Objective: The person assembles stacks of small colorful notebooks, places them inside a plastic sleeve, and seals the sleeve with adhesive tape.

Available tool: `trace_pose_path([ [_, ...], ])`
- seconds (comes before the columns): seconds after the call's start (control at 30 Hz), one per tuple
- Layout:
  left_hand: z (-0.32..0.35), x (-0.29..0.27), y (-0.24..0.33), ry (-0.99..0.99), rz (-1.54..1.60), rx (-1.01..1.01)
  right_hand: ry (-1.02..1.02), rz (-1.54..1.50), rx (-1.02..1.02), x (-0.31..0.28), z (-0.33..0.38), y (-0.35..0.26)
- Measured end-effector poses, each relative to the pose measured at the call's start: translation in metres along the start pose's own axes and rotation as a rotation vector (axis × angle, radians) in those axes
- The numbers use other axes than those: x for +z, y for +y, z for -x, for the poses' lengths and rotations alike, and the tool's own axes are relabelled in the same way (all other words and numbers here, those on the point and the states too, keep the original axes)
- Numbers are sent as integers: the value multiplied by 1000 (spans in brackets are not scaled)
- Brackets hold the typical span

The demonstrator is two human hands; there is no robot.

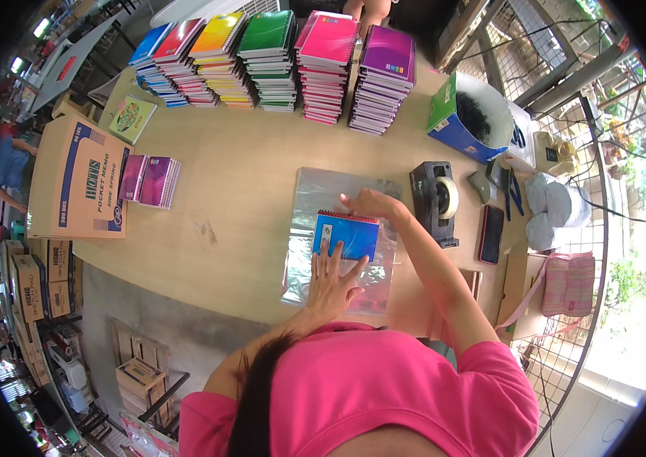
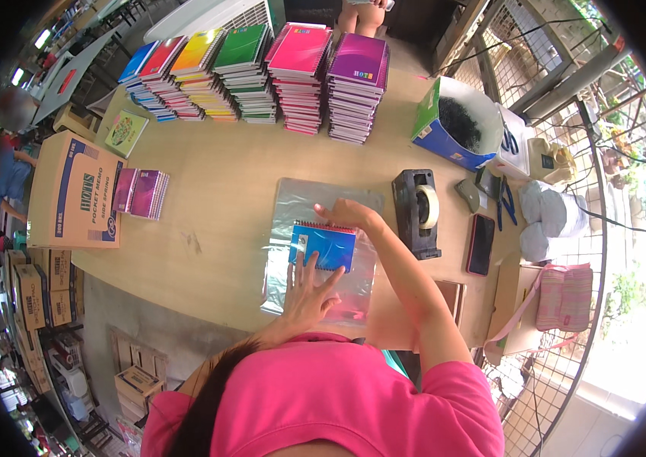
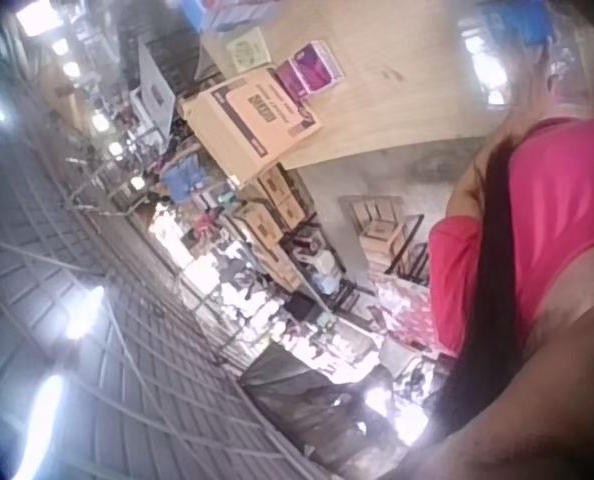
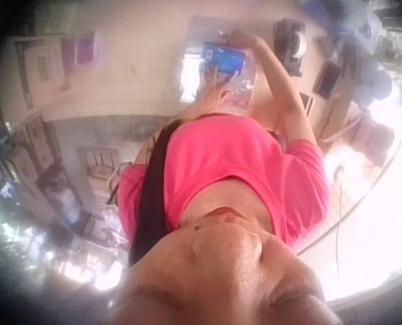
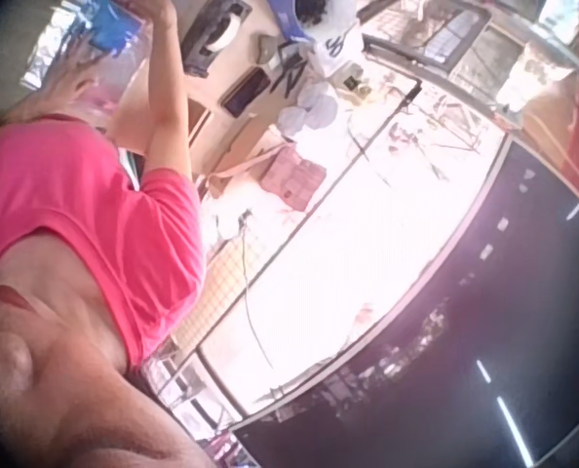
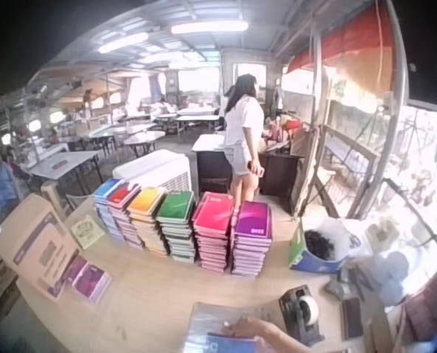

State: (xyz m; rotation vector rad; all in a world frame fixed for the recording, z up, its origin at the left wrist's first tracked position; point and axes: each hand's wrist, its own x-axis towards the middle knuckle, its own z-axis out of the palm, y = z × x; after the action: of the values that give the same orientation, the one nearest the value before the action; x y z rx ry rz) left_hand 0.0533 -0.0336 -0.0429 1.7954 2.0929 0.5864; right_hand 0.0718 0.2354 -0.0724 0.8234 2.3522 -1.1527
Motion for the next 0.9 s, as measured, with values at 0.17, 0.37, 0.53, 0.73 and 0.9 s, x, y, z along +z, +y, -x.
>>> trace_pose_path([
  [0.17,5,-7,5,-25,-8,-20,51,72,-67,11,-7,7],
  [0.37,8,-4,5,-28,-3,-86,941,96,-252,23,-2,18],
  [0.53,12,0,4,-20,-28,-88,958,247,-416,22,4,22],
  [0.73,12,6,3,63,-28,-99,464,105,-259,-27,2,4],
  [0.9,4,7,2,142,-43,-132,-142,4,-161,-76,-43,-3],
])
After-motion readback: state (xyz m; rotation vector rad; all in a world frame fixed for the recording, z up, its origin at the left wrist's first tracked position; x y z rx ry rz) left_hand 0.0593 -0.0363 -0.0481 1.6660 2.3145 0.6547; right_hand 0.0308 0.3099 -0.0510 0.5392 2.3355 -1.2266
